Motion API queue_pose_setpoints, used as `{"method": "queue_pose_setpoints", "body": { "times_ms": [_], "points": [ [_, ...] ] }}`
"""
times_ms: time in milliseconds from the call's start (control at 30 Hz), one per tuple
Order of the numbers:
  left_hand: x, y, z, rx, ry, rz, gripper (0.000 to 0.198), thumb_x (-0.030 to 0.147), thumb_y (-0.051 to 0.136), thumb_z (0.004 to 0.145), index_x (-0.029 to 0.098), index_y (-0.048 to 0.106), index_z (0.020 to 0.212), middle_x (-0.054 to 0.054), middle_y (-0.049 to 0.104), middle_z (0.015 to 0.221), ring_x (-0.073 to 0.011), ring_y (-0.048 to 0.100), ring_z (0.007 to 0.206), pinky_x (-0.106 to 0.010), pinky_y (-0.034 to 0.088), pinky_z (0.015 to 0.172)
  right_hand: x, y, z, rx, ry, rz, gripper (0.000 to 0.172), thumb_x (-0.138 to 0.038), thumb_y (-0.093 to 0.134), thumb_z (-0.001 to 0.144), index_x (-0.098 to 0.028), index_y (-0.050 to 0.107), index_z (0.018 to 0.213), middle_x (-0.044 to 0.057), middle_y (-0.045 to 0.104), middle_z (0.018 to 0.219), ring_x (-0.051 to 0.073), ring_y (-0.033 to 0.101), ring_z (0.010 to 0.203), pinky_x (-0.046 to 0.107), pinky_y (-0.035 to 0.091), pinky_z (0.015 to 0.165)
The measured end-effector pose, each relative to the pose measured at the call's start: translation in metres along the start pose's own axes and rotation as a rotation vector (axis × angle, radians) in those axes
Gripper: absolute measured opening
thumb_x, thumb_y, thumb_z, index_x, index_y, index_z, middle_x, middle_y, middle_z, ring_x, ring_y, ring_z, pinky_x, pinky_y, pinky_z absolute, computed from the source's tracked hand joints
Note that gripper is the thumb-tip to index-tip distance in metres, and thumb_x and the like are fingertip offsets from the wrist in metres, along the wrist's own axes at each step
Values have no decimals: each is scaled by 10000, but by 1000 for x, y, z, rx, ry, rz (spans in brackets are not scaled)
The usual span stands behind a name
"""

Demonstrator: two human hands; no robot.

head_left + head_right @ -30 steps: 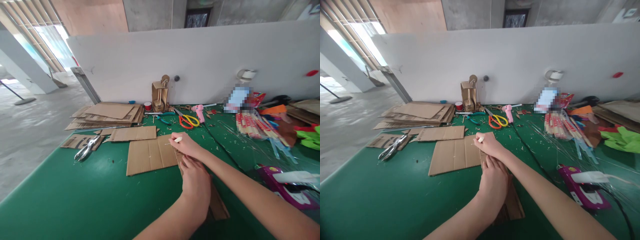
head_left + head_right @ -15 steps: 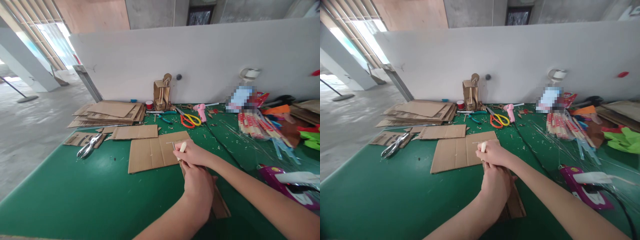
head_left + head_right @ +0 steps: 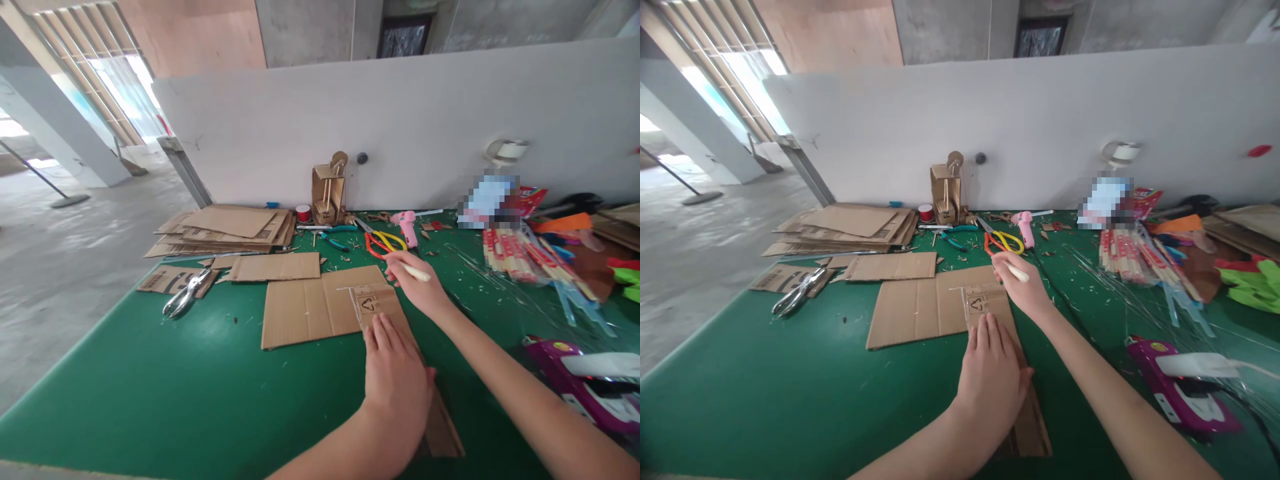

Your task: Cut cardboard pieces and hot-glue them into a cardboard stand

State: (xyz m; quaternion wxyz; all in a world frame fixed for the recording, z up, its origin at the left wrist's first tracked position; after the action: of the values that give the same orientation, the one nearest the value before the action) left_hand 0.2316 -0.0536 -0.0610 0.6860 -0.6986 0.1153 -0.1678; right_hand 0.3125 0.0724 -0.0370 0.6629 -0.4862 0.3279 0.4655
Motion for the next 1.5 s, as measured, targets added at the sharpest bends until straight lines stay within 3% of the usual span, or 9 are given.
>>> {"method": "queue_pose_setpoints", "body": {
  "times_ms": [233,367,533,700,833,1033,1200,1333,1500],
  "points": [
    [-38,-12,-54,-88,378,-269,499,493,500,853,135,558,1195,-148,378,1466,-302,267,1387,-522,266,1124,42,-8,-7,111,66,-60,383,-504,501,850,-200,587,1066,48,610,853,198,590,738,344,510,650],
    [-74,-16,-58,-152,134,-256,814,509,726,659,129,451,1324,-183,232,1526,-369,188,1399,-486,302,1109,35,-9,-6,59,-107,-186,439,-462,523,836,-196,531,1185,85,552,1031,233,570,910,426,470,857],
    [-102,-31,-51,-92,-45,-247,1026,328,728,672,300,111,1491,-119,493,1300,-328,461,1204,-494,381,1006,30,-9,-8,-39,-304,-422,481,-451,527,838,-240,488,1268,109,443,1177,294,443,1166,492,329,1033],
    [-133,-36,-32,-80,-137,-493,934,275,646,709,267,134,1489,-112,530,1214,-276,526,1127,-407,437,948,33,-9,-10,-117,-289,-609,555,-420,515,855,-242,406,1369,126,400,1271,317,411,1202,507,338,1027],
    [-163,-52,-8,-115,-97,-592,644,314,581,756,184,425,1367,-116,565,1273,-276,537,1150,-381,413,985,36,-14,-7,-118,-288,-566,451,-244,314,934,-228,416,1373,125,395,1283,253,458,1179,448,371,1023],
    [-227,-103,40,-124,83,-479,435,422,555,764,225,599,1149,-39,678,1073,-243,635,929,-341,491,823,46,-18,-3,-58,-270,-614,506,-92,327,859,-182,478,1333,137,461,1213,238,513,1117,402,442,955],
    [-269,-105,93,-107,39,-246,515,395,555,730,182,564,1199,-88,639,1146,-282,598,1014,-376,464,886,46,-15,-5,-112,-226,-808,596,-28,355,795,-188,455,1360,111,539,1186,236,539,1037,385,457,888],
    [-250,-86,112,95,6,120,508,351,474,811,173,502,1286,-157,520,1305,-344,452,1210,-479,380,966,41,-17,-6,-77,-151,-1003,591,-49,395,798,-155,413,1379,102,603,1157,249,547,941,373,447,783],
    [-188,-42,109,-134,271,76,566,566,474,799,189,585,1207,-137,600,1188,-310,513,1138,-421,374,969,39,-19,-9,-30,-95,-1203,464,-110,441,822,-147,508,1280,98,651,1076,274,531,935,374,391,731]
  ]
}}
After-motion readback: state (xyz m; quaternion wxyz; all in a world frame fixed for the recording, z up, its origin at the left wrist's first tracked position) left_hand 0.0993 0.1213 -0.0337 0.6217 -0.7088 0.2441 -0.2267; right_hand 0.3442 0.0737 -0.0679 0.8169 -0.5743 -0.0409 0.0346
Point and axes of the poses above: each hand's wrist, its own z-axis towards the middle knuckle, its own y-axis out of the palm, x = y × z, the point moved 5 cm from there along z, towards the middle knuckle
